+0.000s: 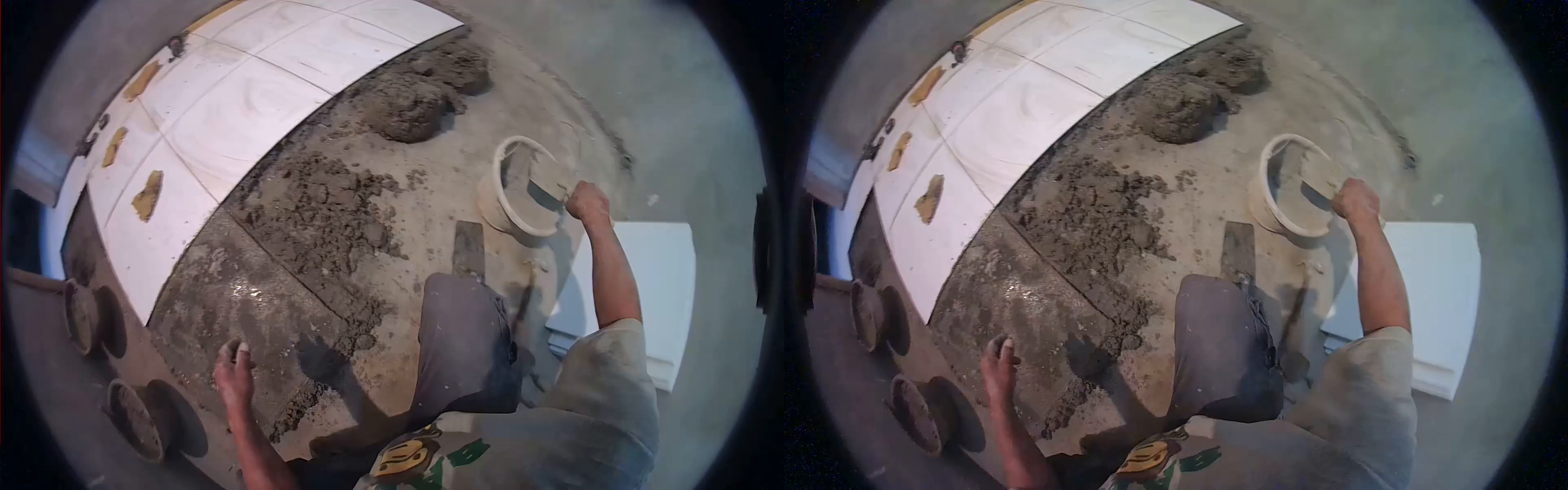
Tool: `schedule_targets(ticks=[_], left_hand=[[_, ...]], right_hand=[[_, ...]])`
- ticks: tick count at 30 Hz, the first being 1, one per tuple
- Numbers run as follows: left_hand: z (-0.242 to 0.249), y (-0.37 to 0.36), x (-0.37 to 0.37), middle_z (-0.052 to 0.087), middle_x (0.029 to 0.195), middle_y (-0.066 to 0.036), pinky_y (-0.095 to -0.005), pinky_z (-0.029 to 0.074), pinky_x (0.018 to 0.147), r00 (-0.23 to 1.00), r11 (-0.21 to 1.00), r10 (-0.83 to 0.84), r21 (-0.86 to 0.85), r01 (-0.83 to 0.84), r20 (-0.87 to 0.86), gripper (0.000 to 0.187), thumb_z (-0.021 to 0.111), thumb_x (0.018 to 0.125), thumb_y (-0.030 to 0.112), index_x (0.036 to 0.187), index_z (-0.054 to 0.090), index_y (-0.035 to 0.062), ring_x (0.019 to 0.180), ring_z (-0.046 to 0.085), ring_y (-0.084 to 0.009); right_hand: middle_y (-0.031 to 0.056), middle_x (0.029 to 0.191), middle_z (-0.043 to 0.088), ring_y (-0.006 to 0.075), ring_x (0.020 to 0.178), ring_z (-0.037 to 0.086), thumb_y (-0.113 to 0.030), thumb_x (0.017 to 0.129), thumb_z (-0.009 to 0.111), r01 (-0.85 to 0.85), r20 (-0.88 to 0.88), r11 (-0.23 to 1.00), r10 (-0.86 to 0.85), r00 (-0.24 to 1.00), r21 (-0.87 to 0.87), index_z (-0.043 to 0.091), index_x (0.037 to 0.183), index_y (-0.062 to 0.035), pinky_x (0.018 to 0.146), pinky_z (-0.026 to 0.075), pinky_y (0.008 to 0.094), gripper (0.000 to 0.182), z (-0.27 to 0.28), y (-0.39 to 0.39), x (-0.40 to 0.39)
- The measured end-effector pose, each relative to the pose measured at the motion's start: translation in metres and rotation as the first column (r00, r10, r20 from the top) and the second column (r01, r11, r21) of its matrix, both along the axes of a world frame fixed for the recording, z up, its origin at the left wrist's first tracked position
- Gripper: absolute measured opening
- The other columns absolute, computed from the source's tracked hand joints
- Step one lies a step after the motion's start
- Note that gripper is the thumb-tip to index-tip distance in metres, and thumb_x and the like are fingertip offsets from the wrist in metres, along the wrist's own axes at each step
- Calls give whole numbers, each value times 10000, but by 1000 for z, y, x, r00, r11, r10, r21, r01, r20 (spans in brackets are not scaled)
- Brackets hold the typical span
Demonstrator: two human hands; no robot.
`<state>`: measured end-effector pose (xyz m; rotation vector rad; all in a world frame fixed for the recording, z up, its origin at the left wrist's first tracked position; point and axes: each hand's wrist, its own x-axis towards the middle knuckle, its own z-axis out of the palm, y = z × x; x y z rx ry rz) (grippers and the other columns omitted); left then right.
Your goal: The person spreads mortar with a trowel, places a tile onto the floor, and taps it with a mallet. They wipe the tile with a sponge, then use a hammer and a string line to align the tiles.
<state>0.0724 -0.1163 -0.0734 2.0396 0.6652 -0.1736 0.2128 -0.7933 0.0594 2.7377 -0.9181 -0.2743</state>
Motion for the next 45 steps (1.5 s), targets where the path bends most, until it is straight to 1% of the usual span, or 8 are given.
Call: schedule_targets(ticks=[5,14,22,29,30,33,38,45], left_hand=[[53,-84,-29,660,1053,-202,-406,506,815,981,972,-6,231,51,-194,394,614,888,380,1126,643,67,949,653,-350],[50,-155,-77,635,1114,-214,-434,483,862,962,944,91,331,-1,-258,461,566,913,421,1168,597,39,1027,608,-391],[46,-173,-59,651,1084,-210,-418,490,861,956,969,136,237,-73,-259,441,546,924,405,1160,609,38,1023,624,-367],[50,-175,-26,652,1094,-210,-408,482,890,975,942,38,334,37,-217,428,591,910,355,1180,601,23,1038,626,-360],[49,-176,-22,654,1083,-216,-400,481,887,978,935,31,353,45,-207,437,598,907,358,1173,603,12,1036,628,-359],[53,-179,-8,683,975,-158,-348,513,738,982,981,127,165,-103,-142,399,594,918,311,1148,614,-14,844,674,-230],[45,-177,14,674,945,-123,-331,513,683,987,989,45,149,-22,-152,419,576,922,314,1188,593,-10,758,643,-162],[53,-151,37,665,1057,-159,-331,503,818,993,985,-117,124,118,-15,372,578,933,257,1179,601,-21,938,644,-216]], right_hand=[[130,1006,683,269,952,662,-249,847,586,-463,-302,865,397,867,-191,663,1066,-111,797,520,401,270,-224,-226,67],[199,893,679,327,880,673,-172,786,602,-847,82,522,844,530,99,665,823,1,792,522,404,188,-287,-174,163],[201,805,661,331,785,664,-147,660,716,-350,-233,863,449,863,364,628,832,42,684,526,412,270,-126,-112,114],[144,778,639,277,659,634,-110,820,571,275,-271,402,-67,960,874,609,898,47,519,501,367,179,-86,-137,50],[157,917,626,310,758,615,-106,818,567,-194,17,553,308,951,810,603,1008,12,657,490,414,227,-90,-146,35],[79,757,575,177,604,549,-190,849,566,77,6,276,-287,958,958,632,920,-41,509,440,329,177,-75,-108,9],[5,642,506,92,500,490,-244,838,706,150,-73,168,-394,916,974,599,955,-42,434,413,249,257,-90,-115,-20],[15,715,551,91,597,517,-213,835,686,22,202,493,-396,896,870,591,926,-48,482,447,271,211,-69,-61,-47]])
